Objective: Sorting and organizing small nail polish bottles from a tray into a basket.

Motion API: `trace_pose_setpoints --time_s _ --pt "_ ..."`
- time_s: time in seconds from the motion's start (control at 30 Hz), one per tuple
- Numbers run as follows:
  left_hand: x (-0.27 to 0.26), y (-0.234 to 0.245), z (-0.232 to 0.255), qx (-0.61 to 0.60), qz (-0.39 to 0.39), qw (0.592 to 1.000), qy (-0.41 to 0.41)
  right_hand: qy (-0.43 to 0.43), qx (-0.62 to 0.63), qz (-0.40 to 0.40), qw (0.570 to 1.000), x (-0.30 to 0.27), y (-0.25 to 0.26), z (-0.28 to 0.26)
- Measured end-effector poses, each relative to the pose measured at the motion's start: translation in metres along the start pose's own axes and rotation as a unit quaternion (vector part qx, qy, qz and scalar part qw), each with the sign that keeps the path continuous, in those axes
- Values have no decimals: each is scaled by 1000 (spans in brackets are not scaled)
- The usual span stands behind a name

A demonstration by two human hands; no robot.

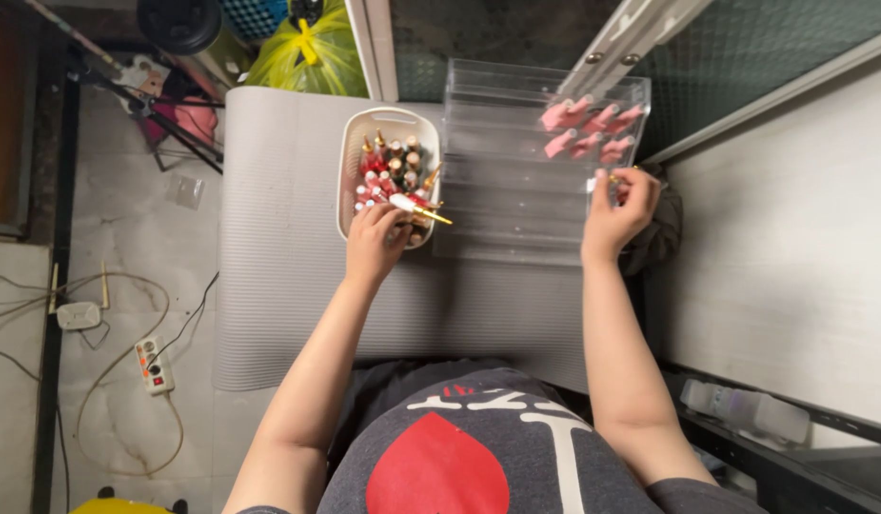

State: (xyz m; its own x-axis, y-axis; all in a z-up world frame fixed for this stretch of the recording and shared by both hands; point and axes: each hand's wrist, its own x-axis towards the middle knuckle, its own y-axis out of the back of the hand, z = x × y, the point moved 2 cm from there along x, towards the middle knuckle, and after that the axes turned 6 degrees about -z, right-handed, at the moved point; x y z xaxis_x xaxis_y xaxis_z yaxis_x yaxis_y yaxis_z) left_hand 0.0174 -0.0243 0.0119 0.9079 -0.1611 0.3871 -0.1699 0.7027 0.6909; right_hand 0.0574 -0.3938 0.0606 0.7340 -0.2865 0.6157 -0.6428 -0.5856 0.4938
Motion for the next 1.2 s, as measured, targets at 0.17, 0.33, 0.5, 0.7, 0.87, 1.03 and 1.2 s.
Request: trace_pose_setpoints --time_s 0.17,0.33,0.5,0.7,0.87,1.03,1.2 --pt "-1 2 3 8 1 1000 3 -79 73 -2 994 6 0 45" --pt "-3 10 1 12 16 1000 4 -81 71 -82 991 4 -13 33" --pt "-12 14 -7 30 36 999 25 34 70 -80 994 -1 -30 -55" --pt "-22 12 -12 39 54 997 31 42 212 -190 958 -26 -74 -141" --pt "-25 20 -8 34 53 997 43 22 243 -256 935 -57 -108 -153" --pt "-26 25 -10 27 45 998 43 43 225 -294 928 -75 -114 -132" --pt "-25 15 -15 37 34 998 33 97 142 -268 948 -59 -98 -100"
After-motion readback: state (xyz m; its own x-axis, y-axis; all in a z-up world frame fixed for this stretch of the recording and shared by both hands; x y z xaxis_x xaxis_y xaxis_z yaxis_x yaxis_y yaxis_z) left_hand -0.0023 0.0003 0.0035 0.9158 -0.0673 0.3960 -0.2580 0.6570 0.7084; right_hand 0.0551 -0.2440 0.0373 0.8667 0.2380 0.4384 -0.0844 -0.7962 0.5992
